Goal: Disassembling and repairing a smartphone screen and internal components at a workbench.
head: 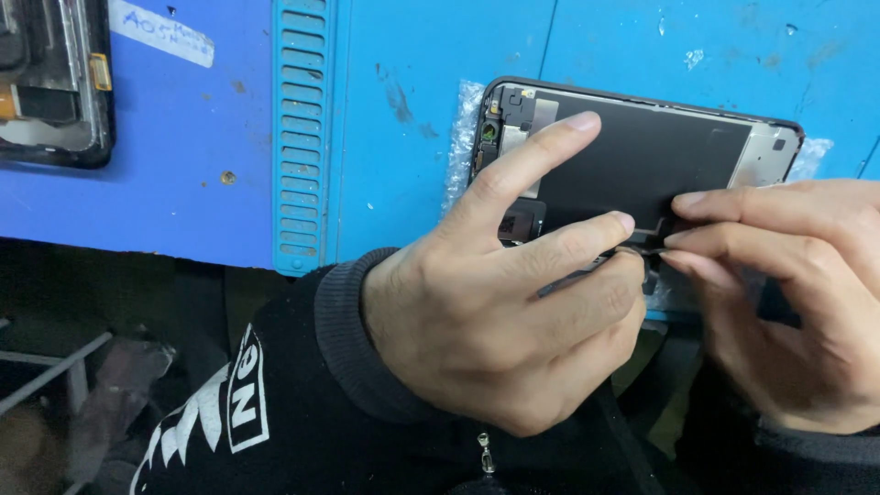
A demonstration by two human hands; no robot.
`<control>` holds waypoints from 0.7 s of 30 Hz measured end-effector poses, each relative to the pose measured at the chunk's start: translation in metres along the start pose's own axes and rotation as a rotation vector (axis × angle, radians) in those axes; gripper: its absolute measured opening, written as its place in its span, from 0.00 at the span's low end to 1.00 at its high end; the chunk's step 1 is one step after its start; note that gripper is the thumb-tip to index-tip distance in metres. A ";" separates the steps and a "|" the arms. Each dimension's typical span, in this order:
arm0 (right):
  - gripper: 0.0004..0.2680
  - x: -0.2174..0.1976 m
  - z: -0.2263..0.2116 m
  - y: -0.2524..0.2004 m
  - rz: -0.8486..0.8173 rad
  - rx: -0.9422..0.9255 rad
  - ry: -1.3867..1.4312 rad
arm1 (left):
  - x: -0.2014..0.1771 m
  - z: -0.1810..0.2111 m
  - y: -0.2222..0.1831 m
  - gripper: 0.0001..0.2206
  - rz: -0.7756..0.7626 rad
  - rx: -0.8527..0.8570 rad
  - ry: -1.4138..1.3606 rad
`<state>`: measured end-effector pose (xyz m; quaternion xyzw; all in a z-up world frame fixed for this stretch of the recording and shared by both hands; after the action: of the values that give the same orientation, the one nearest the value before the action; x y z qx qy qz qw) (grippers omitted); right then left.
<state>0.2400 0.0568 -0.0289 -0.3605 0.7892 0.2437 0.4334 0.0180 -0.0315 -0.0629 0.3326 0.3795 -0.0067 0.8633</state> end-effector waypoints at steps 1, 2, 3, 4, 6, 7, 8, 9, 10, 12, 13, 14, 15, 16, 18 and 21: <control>0.07 0.001 -0.001 0.000 0.000 0.000 0.000 | 0.000 0.000 0.000 0.04 0.000 0.000 0.000; 0.07 0.001 -0.001 -0.001 0.017 0.026 0.035 | 0.000 0.000 -0.001 0.04 0.000 0.002 0.012; 0.06 0.002 -0.001 -0.001 0.033 0.052 0.069 | 0.001 0.000 -0.001 0.04 0.000 0.004 0.023; 0.06 0.002 0.000 -0.002 0.033 0.052 0.069 | 0.000 0.000 -0.001 0.04 0.000 0.005 0.023; 0.06 0.002 0.001 -0.004 0.038 0.089 0.086 | 0.000 0.000 0.000 0.04 0.004 0.004 0.014; 0.06 0.001 0.001 -0.002 0.039 0.089 0.085 | 0.000 0.000 0.001 0.04 0.004 0.005 0.014; 0.06 0.000 0.001 0.000 0.030 0.087 0.079 | -0.001 0.000 0.002 0.04 0.004 0.004 0.007; 0.06 -0.001 0.001 0.002 0.022 0.084 0.073 | -0.001 0.000 0.002 0.04 0.004 0.003 0.001; 0.06 -0.002 -0.001 0.006 0.021 0.085 0.073 | -0.001 0.000 0.003 0.04 0.004 0.003 0.001; 0.06 -0.004 -0.004 0.014 -0.018 0.034 0.033 | -0.002 0.000 0.004 0.04 0.002 0.001 0.007; 0.06 -0.004 -0.003 0.012 -0.017 0.034 0.033 | -0.003 -0.001 0.003 0.04 0.002 0.002 0.008; 0.06 -0.004 -0.002 0.010 -0.017 0.062 0.041 | -0.003 -0.001 0.003 0.04 -0.001 0.006 0.014; 0.06 -0.004 -0.001 0.008 -0.018 0.090 0.049 | -0.003 -0.001 0.002 0.04 -0.004 0.010 0.021; 0.06 -0.004 -0.001 0.007 -0.017 0.091 0.049 | -0.003 -0.001 0.003 0.04 -0.004 0.012 0.021; 0.06 -0.004 -0.001 0.007 0.006 0.090 0.042 | -0.003 0.000 0.004 0.04 -0.001 0.008 0.027; 0.06 -0.005 -0.001 0.010 -0.007 0.068 0.010 | -0.002 0.000 0.004 0.03 0.005 -0.005 0.024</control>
<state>0.2338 0.0637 -0.0234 -0.3496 0.7979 0.2132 0.4424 0.0180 -0.0289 -0.0592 0.3317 0.3889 0.0005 0.8595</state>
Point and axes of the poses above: each hand's wrist, its own y-axis towards the middle knuckle, its own x-axis out of the palm, z = x × y, the point moved 1 cm from there along y, towards the middle knuckle, and after that the axes turned 5 degrees about y, right-handed, at the moved point
